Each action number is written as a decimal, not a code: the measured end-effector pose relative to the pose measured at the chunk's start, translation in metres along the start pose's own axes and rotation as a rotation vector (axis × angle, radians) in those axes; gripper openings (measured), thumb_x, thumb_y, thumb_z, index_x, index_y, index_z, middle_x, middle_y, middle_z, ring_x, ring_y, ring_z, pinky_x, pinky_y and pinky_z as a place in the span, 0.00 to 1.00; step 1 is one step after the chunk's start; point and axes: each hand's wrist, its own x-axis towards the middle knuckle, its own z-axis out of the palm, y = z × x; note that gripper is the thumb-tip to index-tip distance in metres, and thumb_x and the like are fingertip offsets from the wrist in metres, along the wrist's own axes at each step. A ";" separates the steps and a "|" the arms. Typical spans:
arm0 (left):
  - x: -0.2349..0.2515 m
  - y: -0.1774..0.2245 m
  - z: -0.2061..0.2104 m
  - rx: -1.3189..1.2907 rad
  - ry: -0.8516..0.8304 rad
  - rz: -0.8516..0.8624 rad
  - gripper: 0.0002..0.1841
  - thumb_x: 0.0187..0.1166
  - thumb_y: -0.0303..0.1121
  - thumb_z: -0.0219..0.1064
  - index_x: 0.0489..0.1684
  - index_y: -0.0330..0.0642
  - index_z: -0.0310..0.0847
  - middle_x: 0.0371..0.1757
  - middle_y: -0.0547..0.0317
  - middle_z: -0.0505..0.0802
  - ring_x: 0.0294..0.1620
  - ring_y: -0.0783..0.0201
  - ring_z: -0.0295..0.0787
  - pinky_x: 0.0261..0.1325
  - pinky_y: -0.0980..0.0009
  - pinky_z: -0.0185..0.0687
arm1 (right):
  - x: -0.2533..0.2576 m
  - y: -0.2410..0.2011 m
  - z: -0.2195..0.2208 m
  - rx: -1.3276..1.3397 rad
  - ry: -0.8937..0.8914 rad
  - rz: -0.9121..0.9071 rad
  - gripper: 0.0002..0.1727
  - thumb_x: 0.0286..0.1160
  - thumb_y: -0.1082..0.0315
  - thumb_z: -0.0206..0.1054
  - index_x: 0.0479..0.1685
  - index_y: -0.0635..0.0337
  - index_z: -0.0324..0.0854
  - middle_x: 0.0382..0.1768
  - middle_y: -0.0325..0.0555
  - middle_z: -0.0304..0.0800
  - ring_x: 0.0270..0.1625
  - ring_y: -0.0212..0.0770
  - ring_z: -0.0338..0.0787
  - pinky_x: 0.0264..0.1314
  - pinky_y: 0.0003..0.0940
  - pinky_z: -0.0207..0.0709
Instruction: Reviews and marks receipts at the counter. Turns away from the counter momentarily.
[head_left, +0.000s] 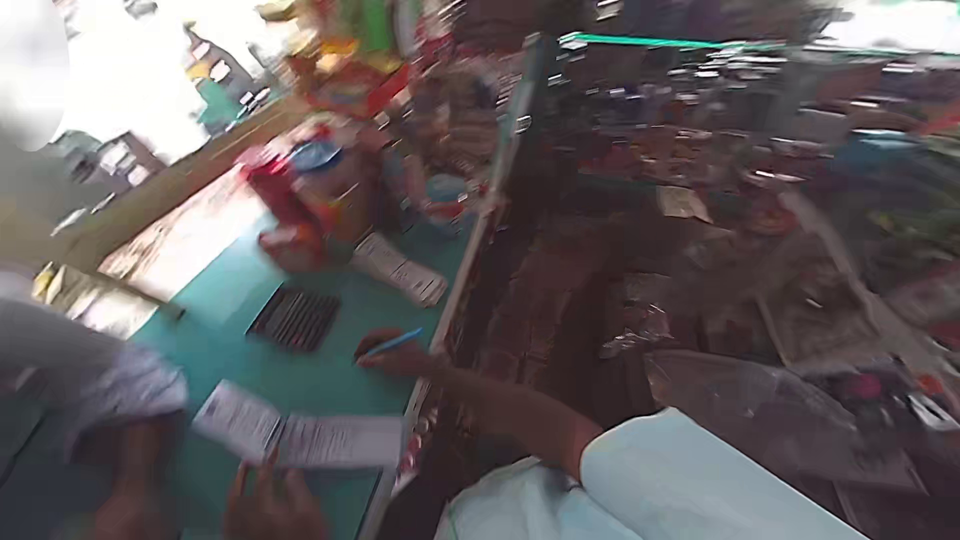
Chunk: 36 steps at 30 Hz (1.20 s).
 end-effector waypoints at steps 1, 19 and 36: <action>-0.002 -0.001 -0.001 -0.019 0.010 0.005 0.22 0.84 0.34 0.56 0.67 0.27 0.82 0.79 0.21 0.74 0.83 0.25 0.64 0.87 0.38 0.51 | -0.002 -0.001 0.002 -0.025 0.004 0.026 0.08 0.69 0.79 0.72 0.44 0.73 0.86 0.39 0.47 0.92 0.39 0.30 0.89 0.46 0.26 0.85; -0.002 0.002 0.007 -0.055 -0.021 -0.109 0.17 0.79 0.38 0.61 0.59 0.51 0.92 0.82 0.41 0.76 0.87 0.35 0.61 0.84 0.38 0.56 | -0.007 -0.006 0.001 -0.141 -0.055 0.145 0.06 0.79 0.72 0.67 0.49 0.57 0.86 0.35 0.37 0.91 0.30 0.28 0.86 0.33 0.22 0.82; 0.000 0.003 0.026 0.205 -0.225 -0.097 0.19 0.80 0.55 0.62 0.67 0.74 0.88 0.93 0.54 0.64 0.93 0.38 0.50 0.82 0.36 0.56 | -0.040 -0.042 0.034 0.144 -0.320 0.144 0.08 0.79 0.76 0.62 0.47 0.67 0.86 0.34 0.40 0.94 0.32 0.32 0.92 0.36 0.29 0.89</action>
